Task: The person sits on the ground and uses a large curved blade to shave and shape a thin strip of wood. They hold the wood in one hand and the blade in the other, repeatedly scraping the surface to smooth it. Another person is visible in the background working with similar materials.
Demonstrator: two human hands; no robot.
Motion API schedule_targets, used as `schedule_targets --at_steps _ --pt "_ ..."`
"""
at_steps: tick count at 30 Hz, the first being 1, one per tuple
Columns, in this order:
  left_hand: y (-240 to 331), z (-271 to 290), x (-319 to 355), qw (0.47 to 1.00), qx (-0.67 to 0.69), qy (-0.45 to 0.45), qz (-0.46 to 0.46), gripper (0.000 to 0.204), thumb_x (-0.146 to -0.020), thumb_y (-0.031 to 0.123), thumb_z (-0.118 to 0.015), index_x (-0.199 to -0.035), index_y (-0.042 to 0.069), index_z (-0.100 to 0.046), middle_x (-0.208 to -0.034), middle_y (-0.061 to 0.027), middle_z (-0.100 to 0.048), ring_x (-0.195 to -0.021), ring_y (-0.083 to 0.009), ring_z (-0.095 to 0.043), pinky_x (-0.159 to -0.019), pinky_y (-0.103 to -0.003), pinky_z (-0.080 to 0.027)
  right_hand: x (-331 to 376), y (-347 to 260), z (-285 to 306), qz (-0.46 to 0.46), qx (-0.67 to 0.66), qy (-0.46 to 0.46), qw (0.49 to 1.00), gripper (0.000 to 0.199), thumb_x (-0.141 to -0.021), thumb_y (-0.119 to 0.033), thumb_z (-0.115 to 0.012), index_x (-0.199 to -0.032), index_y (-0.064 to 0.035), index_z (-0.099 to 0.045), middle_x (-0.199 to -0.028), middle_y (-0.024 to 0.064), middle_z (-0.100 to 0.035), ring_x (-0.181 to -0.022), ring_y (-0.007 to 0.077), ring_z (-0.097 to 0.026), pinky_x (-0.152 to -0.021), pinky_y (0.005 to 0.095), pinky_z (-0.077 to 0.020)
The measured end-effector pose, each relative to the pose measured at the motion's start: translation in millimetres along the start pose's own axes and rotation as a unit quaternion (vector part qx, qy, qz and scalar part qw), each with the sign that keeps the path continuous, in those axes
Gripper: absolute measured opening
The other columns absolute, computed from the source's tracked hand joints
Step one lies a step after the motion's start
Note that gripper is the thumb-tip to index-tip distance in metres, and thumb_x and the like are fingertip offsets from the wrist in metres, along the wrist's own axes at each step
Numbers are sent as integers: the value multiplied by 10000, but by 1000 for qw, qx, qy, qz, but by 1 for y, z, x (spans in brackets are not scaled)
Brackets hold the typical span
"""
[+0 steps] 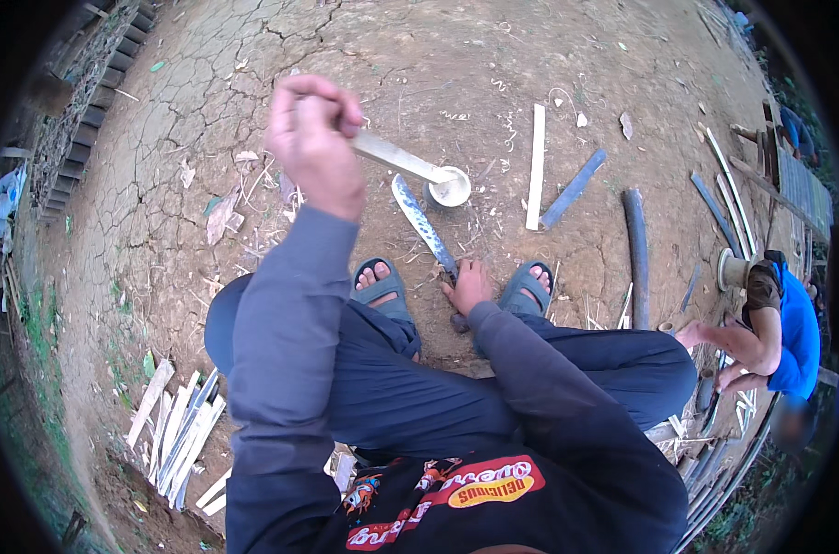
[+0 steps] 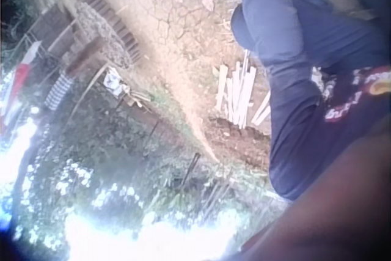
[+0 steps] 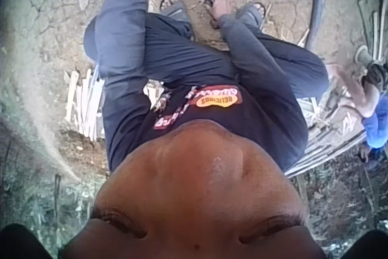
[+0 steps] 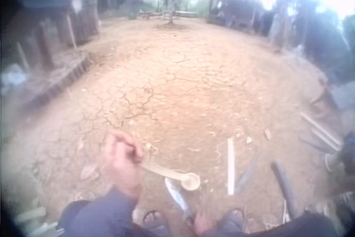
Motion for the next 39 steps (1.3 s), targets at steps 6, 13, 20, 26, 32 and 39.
schedule_targets --at_steps 6,13,20,26,32,39 --pt "-45 -17 23 999 -29 -17 40 114 -815 -6 -392 -829 42 -495 -650 -91 -551 -552 -118 -445 -509 -244 -338 0 23 -17 -17 -124 35 992 560 -730 -196 -774 -1175 -13 -487 -1129 221 -512 -1093 414 -524 -905 467 -468" --pt "-64 -2 24 998 -22 53 23 109 -811 -5 -395 -810 38 -495 -632 -66 -509 -526 -105 -423 -473 -240 -300 20 -1 69 -115 -227 -63 965 545 -693 -226 -774 -1115 17 -530 -959 242 -654 -926 401 -646 -835 442 -502" --pt "-54 6 29 994 -18 108 -30 113 -801 -20 -380 -807 18 -486 -637 -48 -459 -528 -110 -422 -467 -247 -304 89 13 129 -10 -139 -14 990 437 -744 -135 -699 -1104 43 -528 -911 257 -656 -921 420 -655 -811 451 -499" --pt "-62 -2 33 988 -58 120 -77 112 -785 -48 -388 -770 9 -483 -644 -46 -458 -519 -96 -394 -470 -242 -298 121 31 141 -111 -343 -7 933 373 -771 -40 -672 -1098 46 -516 -855 233 -635 -865 391 -656 -778 440 -497" --pt "-52 -13 34 990 -25 120 -72 140 -823 -39 -371 -744 19 -472 -695 -22 -461 -559 -76 -380 -495 -234 -313 101 5 148 -10 -327 124 937 368 -799 -14 -655 -1119 44 -484 -959 230 -589 -915 334 -630 -808 421 -484" --pt "-60 -15 32 988 -44 119 -88 122 -806 -39 -367 -784 15 -474 -642 -34 -442 -521 -89 -385 -464 -239 -282 57 -12 107 103 -265 149 947 406 -816 0 -598 -1176 56 -419 -1068 271 -506 -1002 445 -533 -862 474 -441"
Point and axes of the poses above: each hand's wrist, its own x-axis away from the middle knuckle, its own z-axis out of the back of the hand, y = z × x, the point moved 6 cm from there along -x, towards the middle knuckle
